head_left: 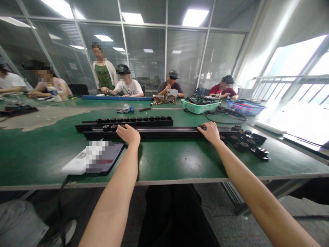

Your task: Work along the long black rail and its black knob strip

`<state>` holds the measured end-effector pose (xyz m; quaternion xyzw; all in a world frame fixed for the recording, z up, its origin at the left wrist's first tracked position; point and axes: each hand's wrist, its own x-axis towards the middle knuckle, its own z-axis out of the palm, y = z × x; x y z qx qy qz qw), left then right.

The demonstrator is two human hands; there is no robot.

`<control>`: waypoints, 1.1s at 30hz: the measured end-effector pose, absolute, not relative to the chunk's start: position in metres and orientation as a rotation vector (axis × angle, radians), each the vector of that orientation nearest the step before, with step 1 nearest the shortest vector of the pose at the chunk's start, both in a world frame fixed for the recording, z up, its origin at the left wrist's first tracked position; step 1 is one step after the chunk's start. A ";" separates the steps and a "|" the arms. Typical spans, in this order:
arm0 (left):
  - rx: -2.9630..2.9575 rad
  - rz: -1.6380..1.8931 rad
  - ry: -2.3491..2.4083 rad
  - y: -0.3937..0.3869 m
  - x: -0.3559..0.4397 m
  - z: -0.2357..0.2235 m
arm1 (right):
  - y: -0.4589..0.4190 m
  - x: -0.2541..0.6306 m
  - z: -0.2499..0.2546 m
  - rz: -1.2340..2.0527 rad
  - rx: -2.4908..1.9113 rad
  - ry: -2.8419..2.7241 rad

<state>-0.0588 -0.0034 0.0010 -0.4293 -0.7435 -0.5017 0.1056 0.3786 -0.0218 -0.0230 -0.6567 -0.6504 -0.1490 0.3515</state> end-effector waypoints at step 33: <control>-1.287 -1.468 -2.201 -0.005 -0.056 0.002 | -0.028 0.389 -0.014 -0.403 -1.824 -1.625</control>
